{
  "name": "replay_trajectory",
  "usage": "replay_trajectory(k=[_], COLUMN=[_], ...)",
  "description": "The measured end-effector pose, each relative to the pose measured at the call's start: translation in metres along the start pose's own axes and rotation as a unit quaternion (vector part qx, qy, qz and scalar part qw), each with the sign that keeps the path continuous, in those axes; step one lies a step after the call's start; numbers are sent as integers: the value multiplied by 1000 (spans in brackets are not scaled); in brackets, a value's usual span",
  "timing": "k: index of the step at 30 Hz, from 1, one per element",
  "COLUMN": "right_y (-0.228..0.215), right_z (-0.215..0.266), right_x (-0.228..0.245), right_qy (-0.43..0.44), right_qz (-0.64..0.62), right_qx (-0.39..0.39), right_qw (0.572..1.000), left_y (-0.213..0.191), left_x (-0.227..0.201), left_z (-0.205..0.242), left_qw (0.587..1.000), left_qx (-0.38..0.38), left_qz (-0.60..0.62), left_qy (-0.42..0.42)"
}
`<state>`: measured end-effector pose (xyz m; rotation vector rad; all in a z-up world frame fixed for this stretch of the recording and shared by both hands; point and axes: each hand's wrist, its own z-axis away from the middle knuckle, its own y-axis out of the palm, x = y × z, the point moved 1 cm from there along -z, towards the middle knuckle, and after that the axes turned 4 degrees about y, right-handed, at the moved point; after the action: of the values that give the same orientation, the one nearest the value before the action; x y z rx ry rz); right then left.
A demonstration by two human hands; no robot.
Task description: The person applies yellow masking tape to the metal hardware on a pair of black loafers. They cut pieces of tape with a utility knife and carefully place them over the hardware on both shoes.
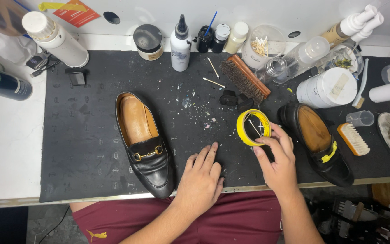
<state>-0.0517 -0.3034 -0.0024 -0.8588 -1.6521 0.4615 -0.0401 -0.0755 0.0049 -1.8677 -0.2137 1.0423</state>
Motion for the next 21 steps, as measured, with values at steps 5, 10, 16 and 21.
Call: replay_trajectory(k=[5,10,16,21], right_y=[-11,-8,-2,3], right_z=[-7,-10,-13,-9], right_x=[-14,-12,-5,-7], right_qy=[-1,-6,5,63], right_qz=[63,118,137,40], right_qx=[-25,-31,-53,-61], right_qw=[998,993,989,995], left_y=[13,51,89,96], left_x=[-3,-19,-38,-38], left_z=[-4,-29,-36,-36], left_qw=[983,964,888,877], left_qx=[150,169,194,178], left_qz=[37,-145,-409,-442], left_qy=[-95,-143,-84,-55])
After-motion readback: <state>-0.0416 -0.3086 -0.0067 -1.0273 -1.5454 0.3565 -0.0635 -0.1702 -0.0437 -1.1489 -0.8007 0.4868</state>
